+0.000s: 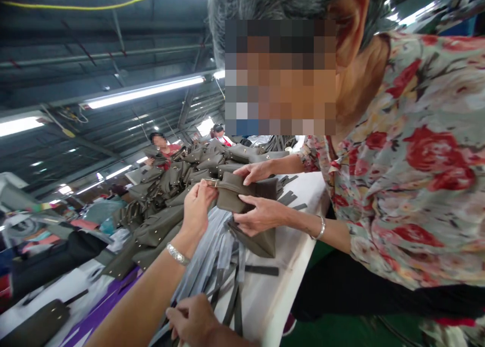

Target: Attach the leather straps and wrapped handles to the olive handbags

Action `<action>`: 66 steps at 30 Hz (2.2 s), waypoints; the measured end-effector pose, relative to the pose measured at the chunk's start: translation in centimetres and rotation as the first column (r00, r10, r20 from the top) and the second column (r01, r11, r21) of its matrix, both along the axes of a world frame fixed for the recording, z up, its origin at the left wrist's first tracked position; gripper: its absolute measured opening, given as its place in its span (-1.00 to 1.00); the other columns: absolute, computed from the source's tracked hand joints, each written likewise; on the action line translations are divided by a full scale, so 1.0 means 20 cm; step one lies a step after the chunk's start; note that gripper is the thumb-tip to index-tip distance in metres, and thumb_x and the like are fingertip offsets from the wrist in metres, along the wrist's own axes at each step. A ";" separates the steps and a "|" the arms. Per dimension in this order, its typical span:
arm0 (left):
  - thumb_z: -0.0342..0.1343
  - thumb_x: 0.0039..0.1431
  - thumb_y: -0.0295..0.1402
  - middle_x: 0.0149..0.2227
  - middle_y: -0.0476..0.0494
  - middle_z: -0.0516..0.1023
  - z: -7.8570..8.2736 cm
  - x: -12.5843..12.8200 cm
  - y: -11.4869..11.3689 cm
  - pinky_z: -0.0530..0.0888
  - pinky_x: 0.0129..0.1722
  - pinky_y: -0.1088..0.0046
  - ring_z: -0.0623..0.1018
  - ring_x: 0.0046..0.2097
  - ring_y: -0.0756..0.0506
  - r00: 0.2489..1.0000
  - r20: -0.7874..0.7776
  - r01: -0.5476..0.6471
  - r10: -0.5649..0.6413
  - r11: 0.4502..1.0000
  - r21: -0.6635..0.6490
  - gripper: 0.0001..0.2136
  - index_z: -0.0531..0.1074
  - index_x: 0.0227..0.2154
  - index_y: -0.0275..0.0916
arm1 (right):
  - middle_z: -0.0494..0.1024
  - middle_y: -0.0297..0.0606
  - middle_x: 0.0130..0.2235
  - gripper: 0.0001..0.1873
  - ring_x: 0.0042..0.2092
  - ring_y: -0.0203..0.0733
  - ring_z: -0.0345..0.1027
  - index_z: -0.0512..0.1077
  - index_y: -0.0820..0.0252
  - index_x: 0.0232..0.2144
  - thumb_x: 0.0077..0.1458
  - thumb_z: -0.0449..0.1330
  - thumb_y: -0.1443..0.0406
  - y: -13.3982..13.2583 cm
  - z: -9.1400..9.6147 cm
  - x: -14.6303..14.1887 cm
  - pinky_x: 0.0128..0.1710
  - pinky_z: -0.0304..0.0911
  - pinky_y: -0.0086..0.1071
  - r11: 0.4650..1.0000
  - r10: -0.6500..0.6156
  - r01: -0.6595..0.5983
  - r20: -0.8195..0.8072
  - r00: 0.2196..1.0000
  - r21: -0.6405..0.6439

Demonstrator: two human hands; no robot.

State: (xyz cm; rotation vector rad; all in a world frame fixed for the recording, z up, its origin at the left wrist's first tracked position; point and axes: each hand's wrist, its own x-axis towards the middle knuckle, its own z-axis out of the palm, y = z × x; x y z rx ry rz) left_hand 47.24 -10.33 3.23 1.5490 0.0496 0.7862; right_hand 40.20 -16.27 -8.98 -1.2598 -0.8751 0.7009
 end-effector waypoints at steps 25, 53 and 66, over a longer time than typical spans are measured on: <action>0.04 0.28 -0.18 -0.38 -0.06 0.47 0.17 -0.91 0.30 0.38 -0.34 0.53 0.43 -0.34 -0.03 0.970 -0.225 0.031 0.093 0.869 0.493 -0.72 0.49 -0.40 -0.26 | 0.59 -0.21 -0.03 -0.77 0.12 0.01 0.34 0.53 0.05 -0.10 0.23 0.17 0.19 -0.08 0.48 -0.05 0.26 0.01 0.07 0.860 -0.506 0.355 0.700 0.504 0.366; 0.22 0.14 -0.33 -0.16 -0.20 0.62 0.15 -0.98 0.28 0.45 -0.06 0.39 0.57 -0.12 -0.16 0.957 -0.289 0.136 -0.022 0.913 0.383 -0.79 0.60 -0.18 -0.26 | 0.62 -0.33 -0.22 -0.87 -0.12 -0.14 0.43 0.55 0.02 -0.23 0.24 0.18 0.25 -0.09 0.42 -0.03 0.25 0.00 -0.05 0.886 -0.443 0.220 0.609 0.657 0.407; 0.19 0.19 -0.39 -0.17 -0.11 0.63 0.13 -0.99 0.23 0.46 -0.03 0.41 0.57 -0.11 -0.13 0.957 0.062 -0.235 0.282 0.634 0.737 -0.85 0.63 -0.22 -0.11 | 0.61 -0.28 -0.22 -0.89 -0.10 -0.11 0.40 0.54 0.05 -0.23 0.23 0.19 0.29 -0.06 0.38 -0.05 0.16 0.13 -0.06 0.842 -0.521 0.270 0.572 0.634 0.468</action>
